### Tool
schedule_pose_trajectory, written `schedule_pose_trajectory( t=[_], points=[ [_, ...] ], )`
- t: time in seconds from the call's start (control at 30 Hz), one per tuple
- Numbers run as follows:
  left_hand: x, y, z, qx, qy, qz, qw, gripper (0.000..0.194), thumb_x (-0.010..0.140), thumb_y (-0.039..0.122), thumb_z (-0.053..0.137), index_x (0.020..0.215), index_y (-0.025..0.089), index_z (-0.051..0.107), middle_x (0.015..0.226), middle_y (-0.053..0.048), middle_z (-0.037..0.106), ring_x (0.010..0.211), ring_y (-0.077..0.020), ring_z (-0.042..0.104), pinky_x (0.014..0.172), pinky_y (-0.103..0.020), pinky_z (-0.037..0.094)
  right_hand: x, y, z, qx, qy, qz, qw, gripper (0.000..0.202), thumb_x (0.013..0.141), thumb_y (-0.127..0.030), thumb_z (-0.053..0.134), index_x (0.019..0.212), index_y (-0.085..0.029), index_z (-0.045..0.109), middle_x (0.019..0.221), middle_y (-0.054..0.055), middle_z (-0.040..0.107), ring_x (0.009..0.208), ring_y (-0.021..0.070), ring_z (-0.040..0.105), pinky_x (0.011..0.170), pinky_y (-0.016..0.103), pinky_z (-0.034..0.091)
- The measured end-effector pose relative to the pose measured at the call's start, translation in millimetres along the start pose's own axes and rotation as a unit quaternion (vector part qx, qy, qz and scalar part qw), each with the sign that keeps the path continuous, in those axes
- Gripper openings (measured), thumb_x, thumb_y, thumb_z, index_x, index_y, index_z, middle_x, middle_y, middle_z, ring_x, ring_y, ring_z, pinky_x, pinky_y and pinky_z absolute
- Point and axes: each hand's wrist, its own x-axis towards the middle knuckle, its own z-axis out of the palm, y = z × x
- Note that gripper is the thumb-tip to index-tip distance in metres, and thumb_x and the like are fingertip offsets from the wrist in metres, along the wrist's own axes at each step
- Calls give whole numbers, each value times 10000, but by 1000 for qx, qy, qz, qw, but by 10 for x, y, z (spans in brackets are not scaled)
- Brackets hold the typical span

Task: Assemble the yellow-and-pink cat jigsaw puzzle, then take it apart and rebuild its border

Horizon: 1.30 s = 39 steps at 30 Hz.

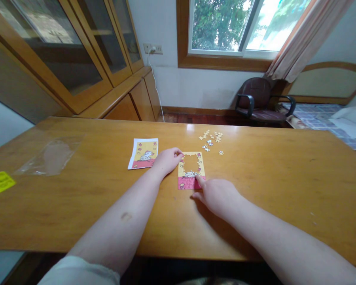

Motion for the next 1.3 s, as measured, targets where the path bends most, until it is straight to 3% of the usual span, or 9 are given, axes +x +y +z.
schedule_pose_trajectory(
  t=[0.37, 0.6, 1.07, 1.13, 1.3],
  points=[
    [1, -16, 13, -3, 5, 4, 1000, 256, 826, 400, 522, 945, 263, 703, 868, -18, 708, 798, -196, 620, 651, -274, 416, 70, 72, 29, 18, 25, -12, 999, 598, 899, -623, 356, 1300, -216, 533, 872, 155, 722, 794, 320, 694, 620, 375, 500],
    [-3, -8, 6, -4, 1, 1, 1000, 256, 825, 395, 525, 949, 257, 702, 874, -23, 708, 797, -196, 620, 657, -279, 418, 79, 68, 19, 22, 21, -10, 999, 614, 902, -613, 362, 1348, -210, 486, 906, 159, 722, 814, 320, 692, 632, 377, 499],
    [9, -22, 18, -7, 1, 6, 1000, 258, 825, 392, 523, 944, 248, 701, 856, -27, 706, 791, -197, 622, 650, -276, 413, 120, 79, -8, 55, 41, -11, 998, 528, 909, -608, 344, 1176, -227, 593, 866, 121, 721, 781, 276, 684, 636, 342, 471],
    [9, -21, 17, -8, 0, 5, 1000, 263, 825, 394, 522, 947, 246, 702, 862, -28, 708, 800, -199, 623, 660, -275, 418, 174, 135, -42, 73, 68, 2, 995, 517, 916, -598, 334, 1146, -226, 609, 872, 113, 718, 791, 265, 677, 646, 329, 460],
    [3, -16, 10, -7, 1, 6, 1000, 256, 828, 391, 520, 944, 253, 703, 910, -31, 714, 834, -209, 628, 682, -281, 432, 517, 481, -39, 65, 220, 80, 970, 468, 952, -474, 322, 1151, -168, 615, 1024, 140, 679, 929, 248, 624, 798, 335, 428]
  ],
)
